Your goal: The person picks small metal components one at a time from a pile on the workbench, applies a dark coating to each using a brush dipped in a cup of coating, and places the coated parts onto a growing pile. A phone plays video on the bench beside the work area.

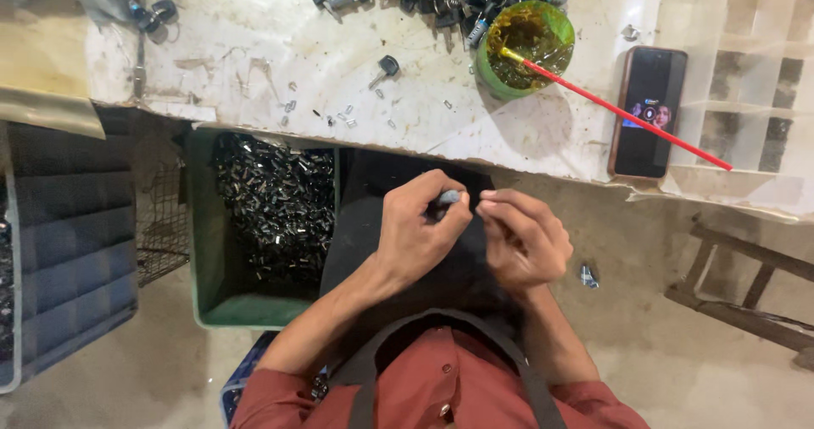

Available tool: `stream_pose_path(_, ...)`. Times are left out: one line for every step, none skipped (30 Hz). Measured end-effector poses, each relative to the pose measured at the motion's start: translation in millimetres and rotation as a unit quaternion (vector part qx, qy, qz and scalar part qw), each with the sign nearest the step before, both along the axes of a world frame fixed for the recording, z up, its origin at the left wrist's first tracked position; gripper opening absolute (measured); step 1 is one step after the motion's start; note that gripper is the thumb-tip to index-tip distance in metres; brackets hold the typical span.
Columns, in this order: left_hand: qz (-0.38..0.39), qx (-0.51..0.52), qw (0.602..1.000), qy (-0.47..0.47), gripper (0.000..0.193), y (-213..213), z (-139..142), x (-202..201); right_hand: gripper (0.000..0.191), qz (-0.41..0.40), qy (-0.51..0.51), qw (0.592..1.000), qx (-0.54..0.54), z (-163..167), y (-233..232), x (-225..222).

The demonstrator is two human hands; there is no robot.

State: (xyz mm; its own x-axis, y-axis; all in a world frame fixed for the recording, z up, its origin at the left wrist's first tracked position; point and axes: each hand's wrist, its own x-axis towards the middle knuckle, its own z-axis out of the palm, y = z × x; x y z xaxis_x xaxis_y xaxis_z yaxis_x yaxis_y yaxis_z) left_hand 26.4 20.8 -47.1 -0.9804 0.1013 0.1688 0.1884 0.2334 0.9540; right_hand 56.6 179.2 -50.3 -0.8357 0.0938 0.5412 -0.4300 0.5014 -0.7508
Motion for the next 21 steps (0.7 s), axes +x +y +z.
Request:
stream_pose_path(-0.002,0.003,1.000,-0.009,0.011,2,-2,-5,0.011,-0.016,-0.027,0.998,-0.052,-2,-2,-2)
stream_pose_path(0.018,-0.096,0.994,0.053,0.016,2,-4,-13,0.011,-0.034,-0.051,0.993,-0.103,-5,-2,-4)
stream_pose_path(0.037,-0.193,0.974,0.116,0.020,0,-8,-26,0.011,-0.045,-0.092,0.983,-0.152,-7,-1,-7)
stream_pose_path(0.057,-0.286,0.940,0.176,0.025,-2,-10,-35,0.012,-0.055,-0.134,0.969,-0.200,-8,0,-8)
stream_pose_path(0.051,-0.322,0.928,0.180,0.026,-4,-11,-42,0.012,-0.062,-0.178,0.951,-0.247,-9,3,-10)
stream_pose_path(0.047,-0.357,0.914,0.186,0.027,-7,-12,-48,0.012,-0.049,-0.182,0.953,-0.236,-9,6,-10)
stream_pose_path(0.041,-0.392,0.898,0.193,0.028,-10,-11,-53,0.013,-0.038,-0.184,0.956,-0.225,-8,9,-9)
stream_pose_path(0.036,-0.379,0.907,0.181,0.040,-15,-9,-52,0.014,-0.029,-0.188,0.958,-0.215,-8,11,-9)
stream_pose_path(0.029,-0.365,0.916,0.167,0.053,-19,-6,-47,0.014,-0.020,-0.190,0.957,-0.217,-7,13,-9)
stream_pose_path(0.019,-0.351,0.923,0.154,0.066,-23,-3,-41,0.014,-0.013,-0.190,0.957,-0.221,-6,14,-9)
stream_pose_path(0.011,-0.314,0.938,0.145,0.061,-26,0,-33,0.014,-0.007,-0.189,0.956,-0.225,-6,14,-9)
stream_pose_path(0.004,-0.275,0.952,0.132,0.056,-28,4,-25,0.015,-0.010,-0.184,0.955,-0.231,-5,14,-9)
stream_pose_path(0.001,-0.237,0.965,0.114,0.051,-28,7,-17,0.016,-0.007,-0.184,0.954,-0.236,-5,12,-9)
stream_pose_path(0.000,-0.201,0.971,0.127,0.048,-26,9,-10,0.016,-0.002,-0.185,0.953,-0.241,-4,10,-10)
stream_pose_path(0.003,-0.164,0.977,0.136,0.044,-22,10,-2,0.017,0.014,-0.187,0.950,-0.250,-3,7,-10)
stream_pose_path(0.011,-0.127,0.981,0.144,0.042,-18,11,4,0.017,0.034,-0.192,0.946,-0.259,-2,5,-10)
stream_pose_path(0.017,-0.114,0.983,0.143,0.042,-14,12,8,0.018,0.054,-0.193,0.942,-0.269,-1,3,-10)
stream_pose_path(0.020,-0.099,0.984,0.145,0.042,-11,12,10,0.017,0.054,-0.198,0.942,-0.264,0,2,-10)
stream_pose_path(0.023,-0.084,0.985,0.146,0.042,-9,12,12,0.017,0.054,-0.203,0.943,-0.259,2,1,-10)
stream_pose_path(0.023,-0.084,0.985,0.148,0.042,-8,12,13,0.017,0.053,-0.205,0.944,-0.253,4,0,-9)
stream_pose_path(0.022,-0.083,0.985,0.151,0.042,-6,12,13,0.018,0.060,-0.192,0.948,-0.246,5,0,-9)
